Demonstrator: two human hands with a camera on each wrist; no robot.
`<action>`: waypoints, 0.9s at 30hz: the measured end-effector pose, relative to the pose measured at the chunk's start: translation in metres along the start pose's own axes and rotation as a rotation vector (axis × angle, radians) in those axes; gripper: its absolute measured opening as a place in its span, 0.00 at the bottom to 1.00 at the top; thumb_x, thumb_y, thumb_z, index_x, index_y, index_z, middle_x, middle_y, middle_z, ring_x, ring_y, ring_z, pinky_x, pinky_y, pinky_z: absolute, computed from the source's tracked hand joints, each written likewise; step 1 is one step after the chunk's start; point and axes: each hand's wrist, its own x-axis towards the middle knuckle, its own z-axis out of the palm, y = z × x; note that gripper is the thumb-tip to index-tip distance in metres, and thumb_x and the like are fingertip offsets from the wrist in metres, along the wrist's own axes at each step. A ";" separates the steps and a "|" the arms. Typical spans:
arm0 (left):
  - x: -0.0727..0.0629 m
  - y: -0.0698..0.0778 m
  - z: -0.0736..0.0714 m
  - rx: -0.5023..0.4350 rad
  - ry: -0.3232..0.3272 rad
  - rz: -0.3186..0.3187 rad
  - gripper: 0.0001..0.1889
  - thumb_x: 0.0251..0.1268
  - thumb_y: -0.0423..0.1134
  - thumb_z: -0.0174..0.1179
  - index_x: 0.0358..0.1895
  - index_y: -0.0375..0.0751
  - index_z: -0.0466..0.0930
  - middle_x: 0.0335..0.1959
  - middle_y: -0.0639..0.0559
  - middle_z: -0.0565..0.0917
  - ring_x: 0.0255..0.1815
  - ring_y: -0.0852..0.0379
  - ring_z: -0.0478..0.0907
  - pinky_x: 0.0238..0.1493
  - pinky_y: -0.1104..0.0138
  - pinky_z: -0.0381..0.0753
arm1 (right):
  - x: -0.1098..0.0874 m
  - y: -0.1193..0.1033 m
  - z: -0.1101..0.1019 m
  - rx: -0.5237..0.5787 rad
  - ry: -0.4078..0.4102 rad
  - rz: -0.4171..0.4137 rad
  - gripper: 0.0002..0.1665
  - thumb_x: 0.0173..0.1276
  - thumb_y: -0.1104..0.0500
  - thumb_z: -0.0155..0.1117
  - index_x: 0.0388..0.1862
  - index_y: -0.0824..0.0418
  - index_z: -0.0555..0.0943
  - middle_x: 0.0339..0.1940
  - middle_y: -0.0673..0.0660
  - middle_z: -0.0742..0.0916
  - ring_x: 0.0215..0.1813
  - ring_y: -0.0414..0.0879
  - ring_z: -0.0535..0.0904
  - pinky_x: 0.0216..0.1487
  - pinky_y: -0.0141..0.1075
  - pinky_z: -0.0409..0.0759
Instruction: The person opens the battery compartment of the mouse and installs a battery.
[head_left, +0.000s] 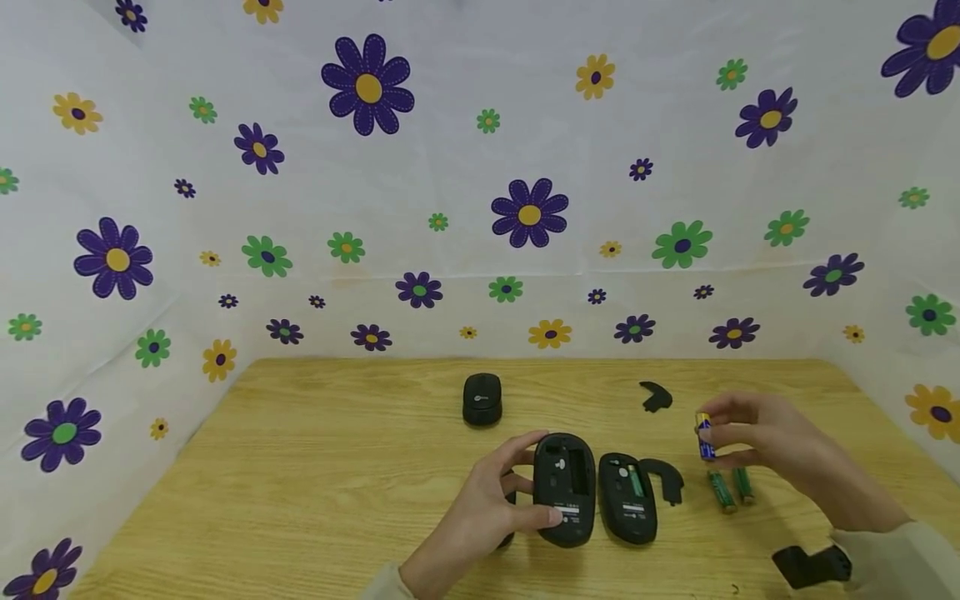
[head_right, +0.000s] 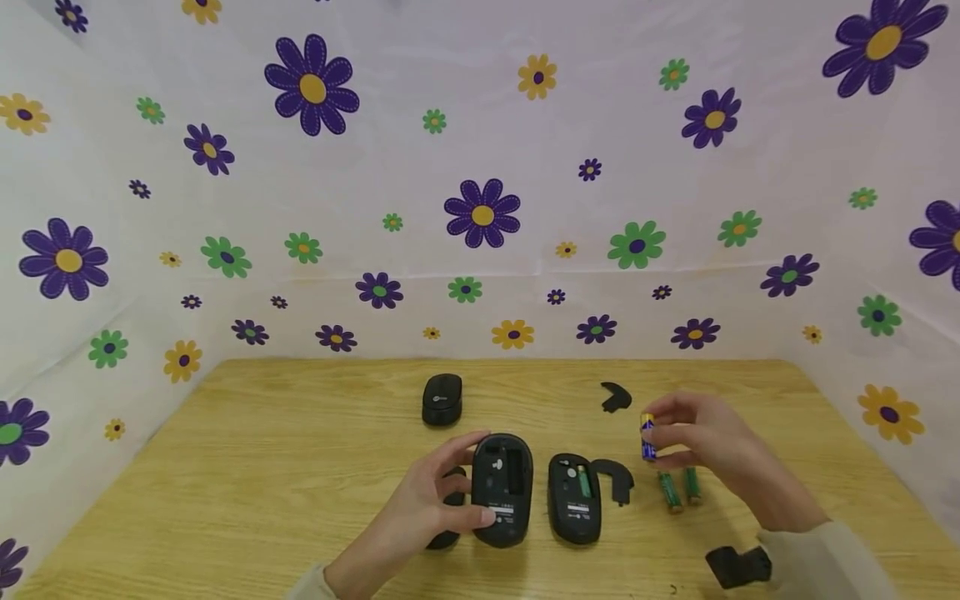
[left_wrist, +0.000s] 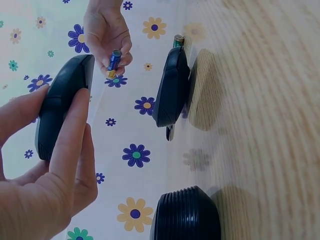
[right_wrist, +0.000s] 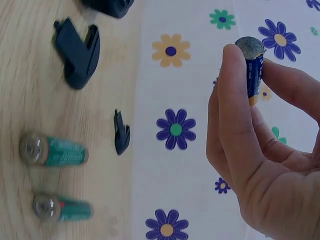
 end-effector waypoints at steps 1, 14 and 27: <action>0.000 0.000 0.000 -0.003 0.002 0.000 0.42 0.49 0.19 0.70 0.72 0.48 0.72 0.56 0.44 0.77 0.45 0.50 0.82 0.42 0.60 0.87 | 0.000 -0.002 0.002 0.007 0.001 -0.005 0.20 0.74 0.68 0.61 0.58 0.81 0.70 0.47 0.61 0.79 0.42 0.45 0.82 0.43 0.45 0.89; -0.001 0.001 -0.003 -0.023 0.009 0.000 0.44 0.50 0.19 0.69 0.74 0.47 0.69 0.57 0.44 0.75 0.45 0.51 0.81 0.41 0.60 0.87 | 0.008 -0.021 0.029 0.113 -0.013 -0.042 0.21 0.72 0.70 0.62 0.57 0.81 0.69 0.47 0.63 0.77 0.42 0.47 0.83 0.45 0.47 0.89; -0.002 0.000 -0.003 -0.032 -0.007 0.014 0.45 0.51 0.18 0.67 0.76 0.48 0.67 0.57 0.43 0.74 0.45 0.51 0.82 0.40 0.59 0.88 | 0.013 -0.037 0.054 0.152 -0.026 -0.083 0.21 0.70 0.70 0.64 0.56 0.80 0.70 0.50 0.66 0.75 0.41 0.47 0.82 0.45 0.50 0.88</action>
